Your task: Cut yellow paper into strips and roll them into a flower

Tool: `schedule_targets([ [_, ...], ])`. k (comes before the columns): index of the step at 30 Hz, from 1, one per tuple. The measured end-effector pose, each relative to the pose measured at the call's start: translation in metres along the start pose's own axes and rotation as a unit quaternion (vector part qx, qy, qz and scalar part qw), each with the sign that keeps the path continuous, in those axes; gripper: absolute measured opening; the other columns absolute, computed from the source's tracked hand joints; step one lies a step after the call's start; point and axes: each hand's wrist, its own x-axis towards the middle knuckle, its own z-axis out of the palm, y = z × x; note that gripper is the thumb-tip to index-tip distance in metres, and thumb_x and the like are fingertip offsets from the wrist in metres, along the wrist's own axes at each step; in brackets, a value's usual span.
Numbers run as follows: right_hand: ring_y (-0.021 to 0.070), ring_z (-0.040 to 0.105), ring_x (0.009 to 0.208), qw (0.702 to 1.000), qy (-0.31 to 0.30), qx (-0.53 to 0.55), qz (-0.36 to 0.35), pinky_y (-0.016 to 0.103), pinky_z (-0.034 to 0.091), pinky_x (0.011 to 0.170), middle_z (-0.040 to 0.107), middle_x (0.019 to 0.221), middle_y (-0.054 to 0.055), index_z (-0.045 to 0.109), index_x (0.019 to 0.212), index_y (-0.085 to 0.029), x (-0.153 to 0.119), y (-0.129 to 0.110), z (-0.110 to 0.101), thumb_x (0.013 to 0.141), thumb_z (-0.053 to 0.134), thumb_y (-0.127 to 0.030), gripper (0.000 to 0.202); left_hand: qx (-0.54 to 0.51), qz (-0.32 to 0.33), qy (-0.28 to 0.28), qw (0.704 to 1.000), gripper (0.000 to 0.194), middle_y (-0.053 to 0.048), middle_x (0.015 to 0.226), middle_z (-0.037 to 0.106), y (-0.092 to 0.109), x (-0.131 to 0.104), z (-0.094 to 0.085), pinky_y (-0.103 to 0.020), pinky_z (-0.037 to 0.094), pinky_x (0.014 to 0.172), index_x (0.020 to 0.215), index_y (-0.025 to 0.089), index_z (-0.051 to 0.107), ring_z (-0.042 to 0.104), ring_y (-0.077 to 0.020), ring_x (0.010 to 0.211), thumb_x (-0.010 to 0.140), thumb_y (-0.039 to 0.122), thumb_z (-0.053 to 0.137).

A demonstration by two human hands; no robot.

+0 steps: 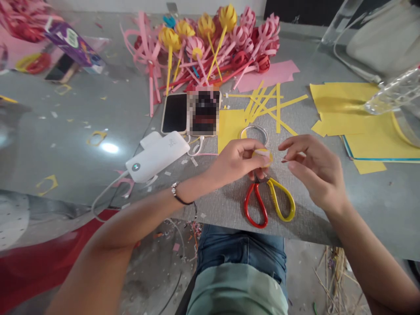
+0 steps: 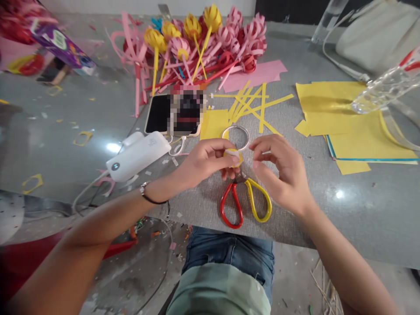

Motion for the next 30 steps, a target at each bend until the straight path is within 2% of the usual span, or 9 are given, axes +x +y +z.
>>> schedule_targets([
  [5, 0.0319, 0.062, 0.119, 0.977, -0.061, -0.174, -0.105, 0.054, 0.052, 0.103, 0.062, 0.124, 0.010, 0.062, 0.091, -0.027, 0.006, -0.003, -0.009, 0.085, 0.066, -0.020, 0.010, 0.030, 0.008, 0.015, 0.999, 0.009, 0.001, 0.064, 0.064, 0.004, -0.001, -0.001, -0.021, 0.044, 0.051, 0.084, 0.014, 0.071, 0.057, -0.0086, 0.055, 0.084, 0.021, 0.077],
  [9, 0.0330, 0.062, 0.119, 0.967, -0.087, -0.195, -0.137, 0.053, 0.052, 0.101, 0.061, 0.124, 0.011, 0.058, 0.091, -0.025, 0.006, -0.005, -0.005, 0.079, 0.067, -0.017, 0.017, 0.086, 0.012, 0.001, 0.996, 0.009, 0.003, 0.063, 0.059, 0.004, 0.000, -0.003, -0.021, 0.039, 0.053, 0.080, 0.014, 0.072, 0.052, -0.0077, 0.057, 0.080, 0.021, 0.077],
  [11, 0.0291, 0.066, 0.107, 0.977, -0.098, -0.159, -0.098, 0.049, 0.055, 0.093, 0.064, 0.115, 0.008, 0.057, 0.093, -0.026, 0.004, -0.004, -0.002, 0.080, 0.070, -0.017, 0.020, 0.119, 0.025, -0.016, 0.992, 0.009, 0.003, 0.065, 0.059, 0.003, 0.001, -0.004, -0.021, 0.038, 0.054, 0.078, 0.014, 0.072, 0.052, -0.0079, 0.060, 0.079, 0.022, 0.076],
  [14, 0.0221, 0.066, 0.086, 0.995, -0.076, -0.061, 0.019, 0.042, 0.059, 0.080, 0.066, 0.097, 0.002, 0.053, 0.094, -0.028, -0.001, 0.002, 0.005, 0.084, 0.079, -0.020, 0.029, 0.179, 0.043, -0.046, 0.982, 0.013, 0.003, 0.064, 0.055, 0.000, 0.001, -0.005, -0.022, 0.034, 0.054, 0.072, 0.015, 0.069, 0.048, -0.0077, 0.060, 0.079, 0.023, 0.076],
  [18, 0.0201, 0.069, 0.083, 0.994, -0.019, 0.036, 0.104, 0.039, 0.061, 0.076, 0.067, 0.091, -0.001, 0.050, 0.094, -0.029, -0.004, 0.010, 0.010, 0.082, 0.087, -0.026, 0.039, 0.179, 0.040, -0.041, 0.982, 0.018, 0.003, 0.065, 0.058, -0.004, 0.002, -0.005, -0.022, 0.035, 0.053, 0.075, 0.015, 0.070, 0.050, -0.0081, 0.060, 0.081, 0.029, 0.080],
  [21, 0.0189, 0.069, 0.082, 0.987, 0.016, 0.091, 0.134, 0.037, 0.060, 0.074, 0.068, 0.091, -0.003, 0.049, 0.101, -0.030, -0.002, 0.011, 0.009, 0.083, 0.087, -0.027, 0.043, 0.134, 0.062, 0.005, 0.989, 0.029, -0.002, 0.076, 0.070, -0.007, 0.007, -0.006, -0.022, 0.043, 0.057, 0.089, 0.015, 0.076, 0.060, -0.0112, 0.067, 0.082, 0.041, 0.085],
  [24, 0.0183, 0.069, 0.083, 0.981, 0.046, 0.118, 0.145, 0.035, 0.057, 0.073, 0.069, 0.090, -0.004, 0.047, 0.105, -0.031, 0.000, 0.008, 0.008, 0.084, 0.086, -0.026, 0.045, 0.105, 0.096, 0.033, 0.989, 0.038, -0.005, 0.086, 0.074, -0.008, 0.010, -0.008, -0.024, 0.048, 0.062, 0.096, 0.016, 0.077, 0.064, -0.0131, 0.074, 0.086, 0.052, 0.082],
  [27, 0.0177, 0.069, 0.084, 0.977, 0.067, 0.145, 0.140, 0.033, 0.056, 0.073, 0.070, 0.088, -0.005, 0.046, 0.105, -0.032, 0.000, 0.007, 0.008, 0.081, 0.088, -0.022, 0.049, 0.087, 0.085, 0.010, 0.993, 0.037, -0.005, 0.086, 0.074, -0.008, 0.009, -0.008, -0.025, 0.050, 0.064, 0.094, 0.017, 0.077, 0.065, -0.0130, 0.073, 0.092, 0.053, 0.076],
  [30, 0.0172, 0.069, 0.085, 0.977, 0.074, 0.153, 0.128, 0.032, 0.056, 0.073, 0.069, 0.088, -0.005, 0.046, 0.104, -0.031, 0.000, 0.008, 0.008, 0.082, 0.088, -0.021, 0.048, 0.073, 0.049, -0.021, 0.996, 0.027, -0.005, 0.087, 0.076, -0.007, 0.006, -0.006, -0.027, 0.053, 0.067, 0.090, 0.017, 0.076, 0.068, -0.0148, 0.076, 0.090, 0.044, 0.079],
])
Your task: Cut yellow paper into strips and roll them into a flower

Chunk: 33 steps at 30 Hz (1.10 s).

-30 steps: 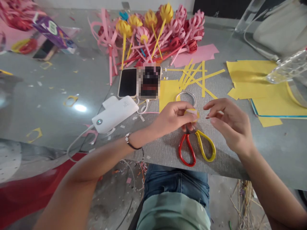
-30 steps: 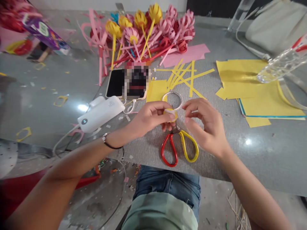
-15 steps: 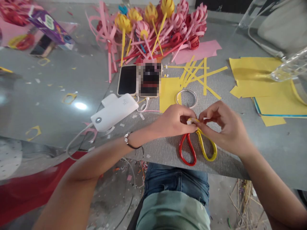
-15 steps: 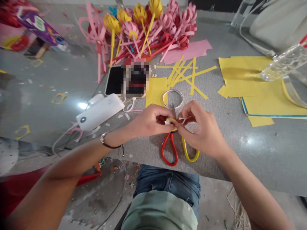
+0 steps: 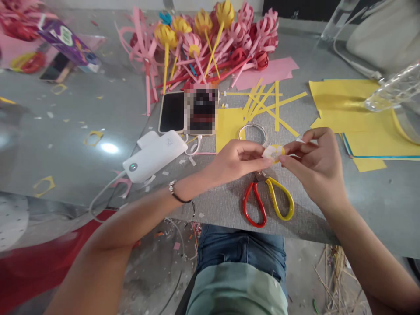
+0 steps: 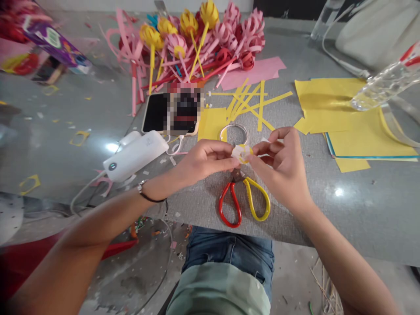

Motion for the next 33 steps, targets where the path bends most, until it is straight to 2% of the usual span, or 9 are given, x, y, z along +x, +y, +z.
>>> schedule_targets([
  [4, 0.0227, 0.068, 0.110, 0.997, -0.022, -0.034, -0.058, 0.035, 0.057, 0.080, 0.067, 0.106, 0.002, 0.056, 0.108, -0.031, -0.001, -0.005, -0.003, 0.087, 0.082, -0.027, 0.034, 0.015, -0.007, 0.038, 0.999, 0.018, -0.004, 0.077, 0.074, 0.004, -0.002, 0.002, -0.026, 0.052, 0.066, 0.080, 0.016, 0.075, 0.065, -0.0130, 0.070, 0.089, 0.032, 0.077],
  [6, 0.0267, 0.062, 0.124, 0.988, -0.038, -0.104, -0.104, 0.040, 0.057, 0.089, 0.063, 0.119, 0.005, 0.063, 0.104, -0.030, -0.001, -0.011, -0.005, 0.089, 0.077, -0.028, 0.020, 0.032, -0.006, 0.057, 0.998, 0.018, -0.002, 0.071, 0.071, 0.006, -0.002, 0.002, -0.025, 0.048, 0.062, 0.074, 0.016, 0.073, 0.061, -0.0114, 0.065, 0.088, 0.028, 0.075],
  [8, 0.0296, 0.059, 0.127, 0.966, -0.057, -0.206, -0.147, 0.048, 0.055, 0.099, 0.059, 0.126, 0.007, 0.067, 0.094, -0.028, 0.000, -0.015, -0.007, 0.090, 0.074, -0.026, 0.009, 0.045, -0.011, 0.062, 0.997, 0.019, -0.001, 0.067, 0.068, 0.009, -0.003, 0.001, -0.024, 0.046, 0.059, 0.070, 0.016, 0.072, 0.059, -0.0108, 0.062, 0.087, 0.026, 0.074],
  [10, 0.0315, 0.060, 0.126, 0.935, -0.070, -0.294, -0.185, 0.054, 0.051, 0.106, 0.059, 0.128, 0.008, 0.067, 0.088, -0.028, 0.000, -0.017, -0.006, 0.089, 0.074, -0.023, 0.008, 0.052, -0.017, 0.060, 0.997, 0.020, -0.001, 0.066, 0.068, 0.011, -0.003, 0.001, -0.024, 0.046, 0.059, 0.068, 0.017, 0.071, 0.059, -0.0110, 0.062, 0.087, 0.025, 0.073],
  [12, 0.0330, 0.061, 0.126, 0.914, -0.071, -0.339, -0.210, 0.059, 0.048, 0.110, 0.060, 0.127, 0.008, 0.067, 0.087, -0.028, 0.001, -0.016, -0.005, 0.087, 0.074, -0.021, 0.009, 0.054, -0.020, 0.053, 0.997, 0.022, -0.002, 0.066, 0.068, 0.012, -0.004, 0.001, -0.024, 0.047, 0.060, 0.067, 0.017, 0.071, 0.060, -0.0113, 0.062, 0.088, 0.026, 0.072],
  [17, 0.0365, 0.062, 0.127, 0.908, -0.068, -0.356, -0.212, 0.062, 0.048, 0.111, 0.062, 0.130, 0.008, 0.069, 0.089, -0.030, 0.000, -0.011, -0.002, 0.088, 0.075, -0.019, 0.012, 0.039, -0.020, 0.035, 0.998, 0.023, -0.004, 0.070, 0.072, 0.011, -0.005, 0.003, -0.024, 0.050, 0.060, 0.068, 0.016, 0.071, 0.060, -0.0109, 0.062, 0.089, 0.024, 0.069],
  [24, 0.0340, 0.064, 0.124, 0.903, -0.064, -0.363, -0.219, 0.057, 0.050, 0.107, 0.064, 0.125, 0.009, 0.069, 0.085, -0.027, 0.001, -0.011, 0.000, 0.086, 0.075, -0.019, 0.011, 0.024, -0.023, 0.031, 0.999, 0.021, -0.004, 0.071, 0.072, 0.010, -0.005, 0.003, -0.023, 0.049, 0.060, 0.069, 0.016, 0.072, 0.060, -0.0107, 0.063, 0.089, 0.024, 0.069],
  [29, 0.0342, 0.064, 0.122, 0.900, -0.058, -0.368, -0.224, 0.059, 0.050, 0.105, 0.064, 0.125, 0.009, 0.068, 0.085, -0.026, 0.001, -0.010, 0.000, 0.087, 0.073, -0.020, 0.009, 0.021, -0.024, 0.029, 0.999, 0.021, -0.004, 0.071, 0.072, 0.011, -0.006, 0.004, -0.023, 0.050, 0.060, 0.069, 0.016, 0.073, 0.060, -0.0108, 0.063, 0.089, 0.024, 0.070],
  [33, 0.0347, 0.064, 0.122, 0.900, -0.059, -0.373, -0.220, 0.062, 0.050, 0.105, 0.064, 0.126, 0.009, 0.068, 0.086, -0.029, 0.001, -0.010, 0.000, 0.089, 0.074, -0.021, 0.011, 0.015, -0.032, 0.032, 0.999, 0.021, -0.004, 0.071, 0.073, 0.011, -0.006, 0.004, -0.023, 0.050, 0.060, 0.069, 0.016, 0.073, 0.059, -0.0108, 0.063, 0.088, 0.024, 0.070],
])
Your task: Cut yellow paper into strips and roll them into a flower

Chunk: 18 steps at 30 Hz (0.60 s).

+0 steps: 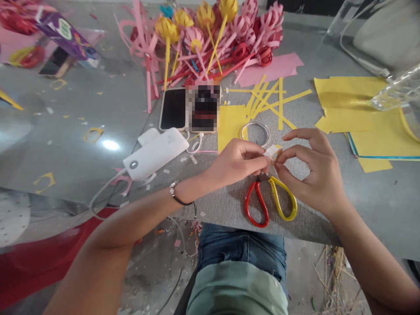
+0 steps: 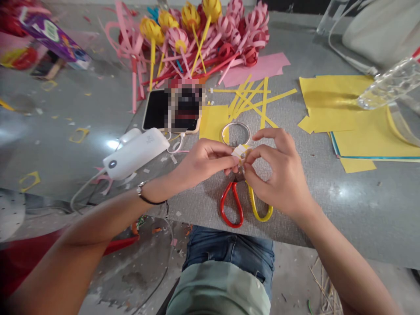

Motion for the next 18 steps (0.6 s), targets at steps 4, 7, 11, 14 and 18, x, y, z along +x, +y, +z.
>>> schedule_targets([
  [4, 0.0362, 0.064, 0.122, 1.000, 0.002, 0.000, 0.001, 0.064, 0.050, 0.105, 0.065, 0.126, 0.009, 0.068, 0.088, -0.031, 0.000, -0.001, 0.000, 0.090, 0.076, -0.024, 0.011, -0.003, -0.005, 0.000, 1.000, 0.021, -0.004, 0.072, 0.073, 0.002, 0.000, 0.001, -0.023, 0.051, 0.061, 0.069, 0.016, 0.073, 0.060, -0.0105, 0.062, 0.088, 0.024, 0.070],
  [7, 0.0374, 0.064, 0.120, 1.000, 0.005, 0.001, 0.002, 0.066, 0.049, 0.105, 0.066, 0.125, 0.009, 0.068, 0.088, -0.032, 0.000, -0.001, 0.001, 0.088, 0.077, -0.026, 0.010, -0.007, -0.010, -0.003, 1.000, 0.020, -0.005, 0.073, 0.074, 0.002, 0.000, 0.001, -0.024, 0.052, 0.061, 0.070, 0.015, 0.073, 0.061, -0.0110, 0.063, 0.088, 0.025, 0.071],
  [11, 0.0371, 0.064, 0.119, 1.000, 0.011, -0.005, 0.005, 0.065, 0.049, 0.104, 0.065, 0.124, 0.009, 0.068, 0.087, -0.031, 0.000, -0.001, 0.002, 0.088, 0.077, -0.024, 0.011, -0.022, -0.011, -0.017, 1.000, 0.016, -0.004, 0.075, 0.076, -0.004, 0.000, 0.001, -0.023, 0.053, 0.061, 0.076, 0.015, 0.074, 0.067, -0.0129, 0.067, 0.086, 0.028, 0.077],
  [14, 0.0363, 0.064, 0.118, 1.000, 0.018, -0.015, 0.001, 0.064, 0.049, 0.104, 0.066, 0.123, 0.009, 0.068, 0.087, -0.030, 0.000, -0.001, 0.003, 0.088, 0.075, -0.022, 0.011, -0.028, -0.003, -0.009, 1.000, 0.015, -0.005, 0.078, 0.077, -0.010, 0.001, 0.002, -0.025, 0.057, 0.066, 0.079, 0.015, 0.073, 0.072, -0.0152, 0.073, 0.085, 0.028, 0.080],
  [18, 0.0357, 0.064, 0.116, 0.999, 0.027, -0.013, 0.009, 0.065, 0.049, 0.104, 0.068, 0.121, 0.008, 0.071, 0.089, -0.031, -0.001, 0.000, 0.004, 0.088, 0.076, -0.022, 0.011, 0.003, 0.013, 0.016, 1.000, 0.019, -0.005, 0.078, 0.077, -0.016, 0.002, 0.004, -0.025, 0.057, 0.068, 0.080, 0.016, 0.072, 0.073, -0.0157, 0.075, 0.089, 0.031, 0.077],
])
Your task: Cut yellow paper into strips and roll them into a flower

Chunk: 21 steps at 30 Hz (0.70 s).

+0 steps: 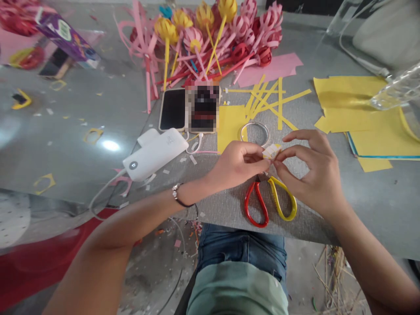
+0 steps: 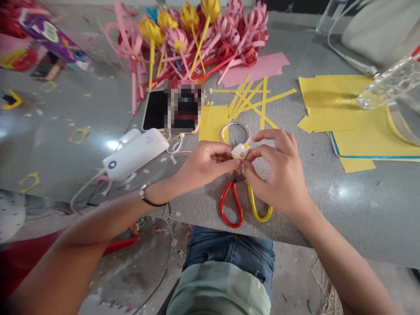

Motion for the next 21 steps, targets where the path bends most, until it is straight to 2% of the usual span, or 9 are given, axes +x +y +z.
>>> schedule_targets([
  [8, 0.0319, 0.068, 0.112, 0.999, 0.009, 0.011, 0.043, 0.061, 0.053, 0.103, 0.071, 0.116, 0.007, 0.074, 0.089, -0.030, -0.001, 0.008, -0.001, 0.089, 0.076, -0.024, 0.006, 0.063, 0.030, 0.033, 0.997, 0.030, -0.004, 0.075, 0.073, -0.008, 0.004, -0.003, -0.022, 0.050, 0.060, 0.077, 0.017, 0.064, 0.068, -0.0150, 0.072, 0.091, 0.040, 0.077],
  [14, 0.0283, 0.070, 0.110, 0.982, -0.042, 0.140, 0.116, 0.046, 0.064, 0.087, 0.071, 0.116, 0.007, 0.073, 0.097, -0.028, -0.003, 0.012, 0.002, 0.088, 0.079, -0.030, 0.011, 0.039, 0.041, 0.016, 0.998, 0.022, -0.003, 0.084, 0.073, -0.009, 0.004, 0.001, -0.022, 0.051, 0.065, 0.090, 0.017, 0.065, 0.068, -0.0137, 0.076, 0.096, 0.038, 0.069],
  [21, 0.0253, 0.072, 0.107, 0.980, -0.042, 0.167, 0.103, 0.047, 0.064, 0.093, 0.070, 0.115, 0.006, 0.074, 0.093, -0.027, -0.005, 0.017, 0.010, 0.093, 0.074, -0.026, 0.001, 0.114, 0.060, 0.010, 0.992, 0.023, -0.003, 0.080, 0.068, -0.007, 0.001, 0.004, -0.024, 0.049, 0.065, 0.086, 0.017, 0.059, 0.065, -0.0143, 0.074, 0.099, 0.036, 0.066],
])
